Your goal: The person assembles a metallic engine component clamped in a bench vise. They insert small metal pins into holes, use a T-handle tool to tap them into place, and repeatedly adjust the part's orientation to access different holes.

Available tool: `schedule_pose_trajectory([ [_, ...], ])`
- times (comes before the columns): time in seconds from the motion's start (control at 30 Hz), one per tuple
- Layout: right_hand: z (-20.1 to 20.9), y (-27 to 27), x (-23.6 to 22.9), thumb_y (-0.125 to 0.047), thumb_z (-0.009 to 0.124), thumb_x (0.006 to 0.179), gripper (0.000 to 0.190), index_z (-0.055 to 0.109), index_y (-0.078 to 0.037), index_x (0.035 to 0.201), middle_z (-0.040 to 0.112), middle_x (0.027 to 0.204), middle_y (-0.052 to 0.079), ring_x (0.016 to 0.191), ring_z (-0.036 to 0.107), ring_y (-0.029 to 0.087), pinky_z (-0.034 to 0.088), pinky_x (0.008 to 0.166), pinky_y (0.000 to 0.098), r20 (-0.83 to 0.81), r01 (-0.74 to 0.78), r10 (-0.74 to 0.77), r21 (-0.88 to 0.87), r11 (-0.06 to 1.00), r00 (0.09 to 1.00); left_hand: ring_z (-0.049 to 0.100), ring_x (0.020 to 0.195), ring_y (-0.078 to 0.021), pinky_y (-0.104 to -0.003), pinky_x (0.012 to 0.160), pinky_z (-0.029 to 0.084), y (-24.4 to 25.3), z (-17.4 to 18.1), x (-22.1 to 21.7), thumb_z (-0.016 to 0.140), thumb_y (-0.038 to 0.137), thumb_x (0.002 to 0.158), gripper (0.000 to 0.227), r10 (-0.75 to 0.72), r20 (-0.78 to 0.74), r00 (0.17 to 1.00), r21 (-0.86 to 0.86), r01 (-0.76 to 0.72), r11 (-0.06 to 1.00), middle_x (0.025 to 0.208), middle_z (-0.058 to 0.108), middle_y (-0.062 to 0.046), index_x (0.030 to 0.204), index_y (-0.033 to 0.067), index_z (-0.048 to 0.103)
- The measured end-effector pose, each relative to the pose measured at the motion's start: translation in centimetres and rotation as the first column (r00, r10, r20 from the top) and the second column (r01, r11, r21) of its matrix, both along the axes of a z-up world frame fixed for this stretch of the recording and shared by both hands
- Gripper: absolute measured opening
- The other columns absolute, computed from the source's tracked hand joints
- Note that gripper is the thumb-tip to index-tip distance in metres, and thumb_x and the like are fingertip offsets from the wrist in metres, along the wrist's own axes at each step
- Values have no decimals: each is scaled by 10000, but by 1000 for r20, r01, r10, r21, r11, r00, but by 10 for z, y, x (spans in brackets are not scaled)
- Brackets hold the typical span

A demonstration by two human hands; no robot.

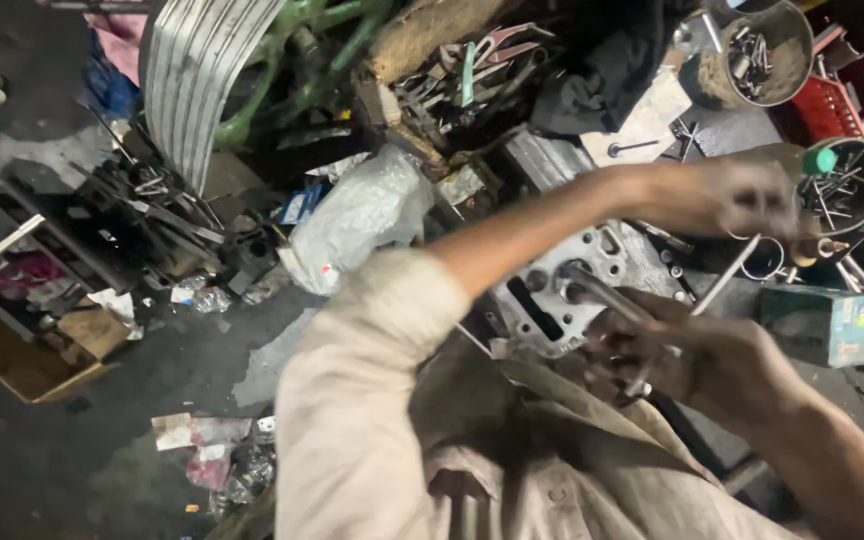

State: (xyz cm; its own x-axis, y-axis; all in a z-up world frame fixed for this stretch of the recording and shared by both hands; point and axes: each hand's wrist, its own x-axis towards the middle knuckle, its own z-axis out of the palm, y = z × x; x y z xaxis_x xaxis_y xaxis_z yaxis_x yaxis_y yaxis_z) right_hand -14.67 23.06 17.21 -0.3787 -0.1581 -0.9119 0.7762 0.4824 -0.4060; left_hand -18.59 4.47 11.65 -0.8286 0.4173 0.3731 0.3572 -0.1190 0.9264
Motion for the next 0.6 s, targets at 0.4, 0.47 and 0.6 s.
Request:
schedule_pose_trajectory([
  [0.4, 45, -21, -6, -261, 628, 856, 598, 549, -7, 1391, 699, 1171, 198, 956, 682, 288, 527, 882, 471, -251, -344, 318, 896, -282, -914, 684, 815, -322, -446, 726, 539, 58, 28, 257, 638, 234, 1010, 212, 705, 59, 707, -461, -607, 647, 877, 721, -152, 996, 35, 711],
  [0.47, 26, -24, -5, -231, 630, 849, 501, 607, -27, 1306, 730, 1077, 170, 805, 675, 242, 525, 727, 414, -93, -310, 417, 814, -491, -904, 722, 944, -308, -435, 868, 566, 54, 3, 280, 616, 336, 1044, 283, 522, 424, 740, -521, -272, 809, 944, 742, -150, 1063, 79, 732],
  [0.6, -4, -44, -1, -195, 626, 858, 256, 752, -117, 1067, 783, 910, 53, 582, 594, 117, 421, 498, 288, 164, -419, 558, 500, -758, -814, 620, 1254, -317, -483, 1073, 506, 71, -72, 265, 740, 602, 828, 813, 936, -177, 305, -110, -951, 289, 1251, 706, -162, 1385, 50, 526],
])
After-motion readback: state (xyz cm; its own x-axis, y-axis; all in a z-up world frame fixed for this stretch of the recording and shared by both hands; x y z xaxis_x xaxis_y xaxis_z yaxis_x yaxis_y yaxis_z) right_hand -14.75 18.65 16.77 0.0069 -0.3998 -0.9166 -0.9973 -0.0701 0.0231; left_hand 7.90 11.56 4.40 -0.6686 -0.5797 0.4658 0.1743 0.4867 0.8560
